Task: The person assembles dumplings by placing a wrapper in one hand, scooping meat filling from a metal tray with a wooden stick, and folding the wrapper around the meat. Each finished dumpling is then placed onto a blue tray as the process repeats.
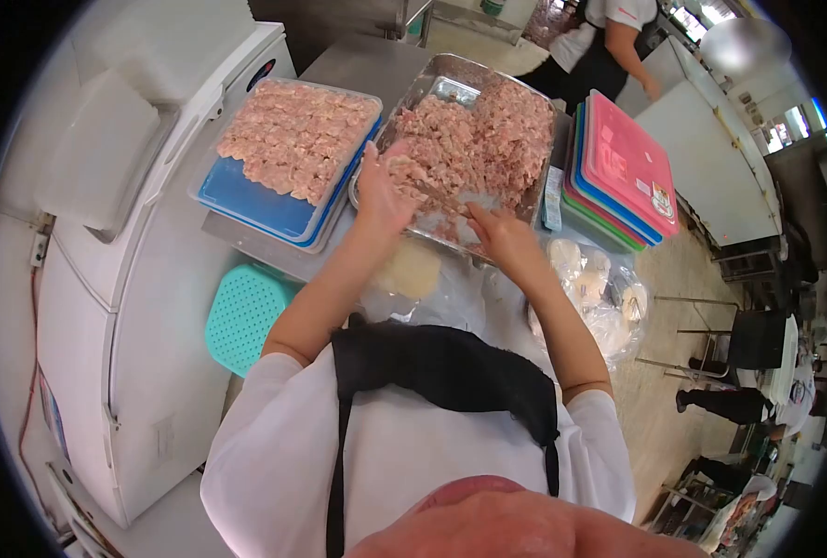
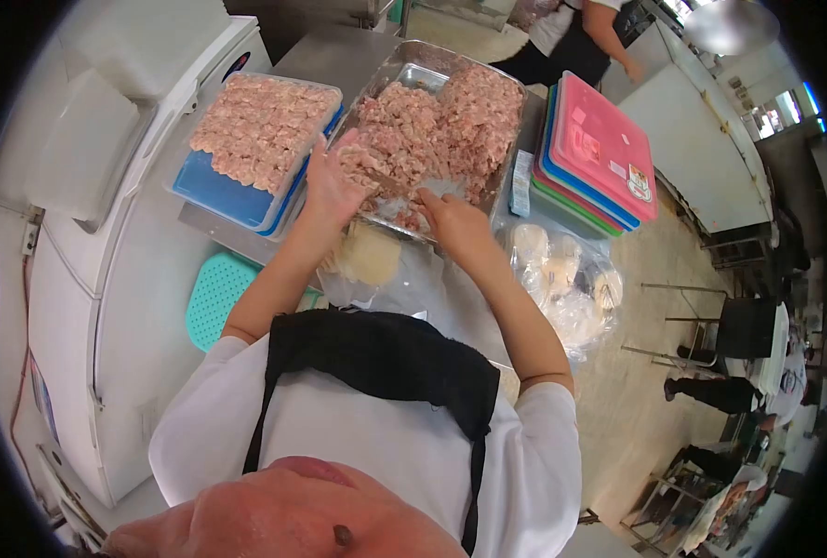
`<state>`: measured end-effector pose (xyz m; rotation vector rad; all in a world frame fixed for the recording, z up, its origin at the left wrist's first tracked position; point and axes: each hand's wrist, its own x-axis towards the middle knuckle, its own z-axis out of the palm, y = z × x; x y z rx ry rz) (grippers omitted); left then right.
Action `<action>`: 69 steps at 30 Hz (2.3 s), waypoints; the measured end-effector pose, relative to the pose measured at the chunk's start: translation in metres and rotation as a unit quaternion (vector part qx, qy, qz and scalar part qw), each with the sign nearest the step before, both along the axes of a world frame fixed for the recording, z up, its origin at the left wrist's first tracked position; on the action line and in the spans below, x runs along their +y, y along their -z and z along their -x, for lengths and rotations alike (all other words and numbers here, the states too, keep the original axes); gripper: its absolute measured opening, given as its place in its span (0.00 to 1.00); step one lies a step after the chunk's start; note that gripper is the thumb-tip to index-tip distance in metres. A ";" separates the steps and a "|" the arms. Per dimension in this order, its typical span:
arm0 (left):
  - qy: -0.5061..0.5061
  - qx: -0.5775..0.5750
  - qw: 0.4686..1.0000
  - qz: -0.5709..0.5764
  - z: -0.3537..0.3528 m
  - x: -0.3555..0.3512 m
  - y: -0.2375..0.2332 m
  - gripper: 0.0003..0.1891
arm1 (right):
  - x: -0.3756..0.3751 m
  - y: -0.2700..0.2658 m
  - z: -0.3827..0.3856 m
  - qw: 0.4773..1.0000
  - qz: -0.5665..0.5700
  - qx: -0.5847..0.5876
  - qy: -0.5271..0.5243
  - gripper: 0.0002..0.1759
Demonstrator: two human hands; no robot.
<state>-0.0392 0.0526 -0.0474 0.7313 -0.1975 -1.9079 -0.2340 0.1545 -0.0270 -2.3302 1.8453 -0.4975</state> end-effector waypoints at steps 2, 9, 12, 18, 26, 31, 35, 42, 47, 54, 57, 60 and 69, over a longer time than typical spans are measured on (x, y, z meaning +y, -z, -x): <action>-0.007 0.008 1.000 0.011 -0.001 -0.003 -0.008 0.33 | 0.011 -0.039 -0.004 0.998 0.007 0.062 0.007 0.16; 0.002 0.082 0.997 0.002 -0.007 -0.009 -0.007 0.27 | 0.001 -0.023 -0.012 0.998 0.052 -0.016 -0.029 0.18; 0.075 0.081 0.991 0.075 -0.018 -0.009 -0.025 0.22 | -0.010 -0.014 0.008 0.967 0.123 -0.222 -0.027 0.17; 0.156 -0.236 0.854 0.437 -0.029 -0.009 -0.037 0.37 | -0.002 -0.046 0.013 0.913 -0.156 -0.375 0.044 0.19; 0.170 -0.421 0.654 0.605 -0.036 -0.002 -0.074 0.39 | 0.023 -0.090 0.026 0.960 -0.094 -0.261 -0.027 0.19; 0.345 -0.404 0.631 0.565 -0.037 -0.011 -0.084 0.21 | 0.027 -0.077 0.015 0.965 -0.055 -0.249 -0.067 0.18; 0.347 -0.398 0.551 0.647 -0.035 -0.023 -0.071 0.19 | 0.019 -0.060 0.030 0.975 -0.081 -0.191 -0.074 0.16; 0.331 -0.413 0.573 0.626 -0.029 -0.024 -0.068 0.18 | 0.017 -0.051 0.020 0.962 -0.072 -0.246 -0.089 0.17; 0.336 -0.454 0.614 0.551 -0.026 -0.031 -0.021 0.17 | -0.002 -0.038 0.036 0.988 -0.003 -0.133 -0.077 0.16; 0.243 -0.537 0.623 0.514 -0.024 -0.045 0.014 0.26 | -0.016 -0.003 0.023 0.997 0.058 -0.053 -0.005 0.16; 0.247 -0.583 0.604 0.484 -0.022 -0.028 -0.010 0.29 | -0.027 0.025 0.060 0.997 -0.011 0.061 0.048 0.15; 0.223 -0.564 0.613 0.507 -0.020 -0.015 -0.028 0.30 | -0.016 0.010 0.083 0.987 -0.034 -0.149 0.040 0.17; 0.249 -0.537 0.577 0.563 0.013 0.013 -0.067 0.20 | 0.015 -0.032 0.077 0.972 0.005 -0.210 -0.105 0.17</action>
